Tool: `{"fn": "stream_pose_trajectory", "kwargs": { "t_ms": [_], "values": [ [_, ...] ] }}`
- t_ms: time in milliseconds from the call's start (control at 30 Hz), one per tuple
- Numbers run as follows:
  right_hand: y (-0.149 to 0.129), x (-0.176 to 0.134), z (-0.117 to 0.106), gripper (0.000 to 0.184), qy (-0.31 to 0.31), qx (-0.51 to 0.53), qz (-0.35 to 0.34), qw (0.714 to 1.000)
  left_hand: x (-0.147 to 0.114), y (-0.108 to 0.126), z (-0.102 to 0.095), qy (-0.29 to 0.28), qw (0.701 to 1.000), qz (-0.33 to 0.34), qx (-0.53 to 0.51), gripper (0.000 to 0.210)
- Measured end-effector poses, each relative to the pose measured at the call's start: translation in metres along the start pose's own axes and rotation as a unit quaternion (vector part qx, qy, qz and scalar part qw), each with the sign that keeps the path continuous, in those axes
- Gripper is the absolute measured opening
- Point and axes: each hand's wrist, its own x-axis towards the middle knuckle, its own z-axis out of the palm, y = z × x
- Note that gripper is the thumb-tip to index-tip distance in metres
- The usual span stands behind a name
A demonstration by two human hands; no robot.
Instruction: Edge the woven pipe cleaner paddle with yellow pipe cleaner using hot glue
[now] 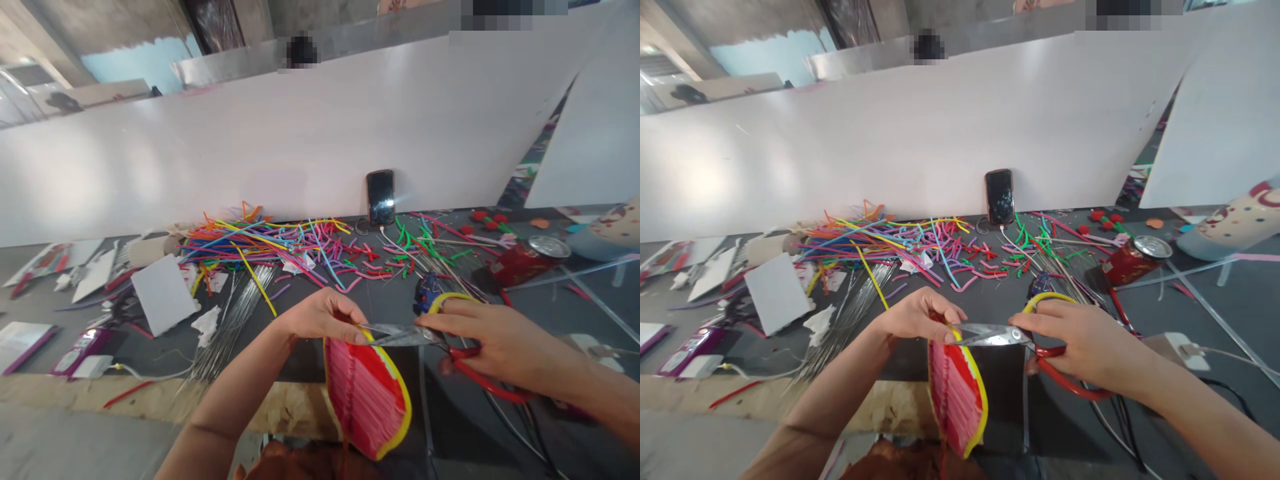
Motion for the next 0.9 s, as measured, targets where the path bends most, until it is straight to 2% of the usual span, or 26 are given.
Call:
{"fn": "stream_pose_trajectory", "kwargs": {
  "t_ms": [267, 600, 900],
  "values": [
    [0.000, 0.007, -0.005, 0.036, 0.011, -0.042, -0.048, 0.998, 0.001, 0.012, 0.002, -0.027, 0.999, -0.008, -0.035, 0.027],
    [0.004, 0.006, 0.007, 0.031, 0.058, -0.133, -0.108, 0.984, 0.001, 0.001, -0.002, 0.001, 1.000, 0.003, -0.021, 0.034],
    [0.002, 0.005, 0.011, 0.033, 0.072, -0.159, -0.121, 0.977, 0.003, -0.002, -0.004, -0.009, 1.000, 0.005, -0.023, 0.043]
  ]
}}
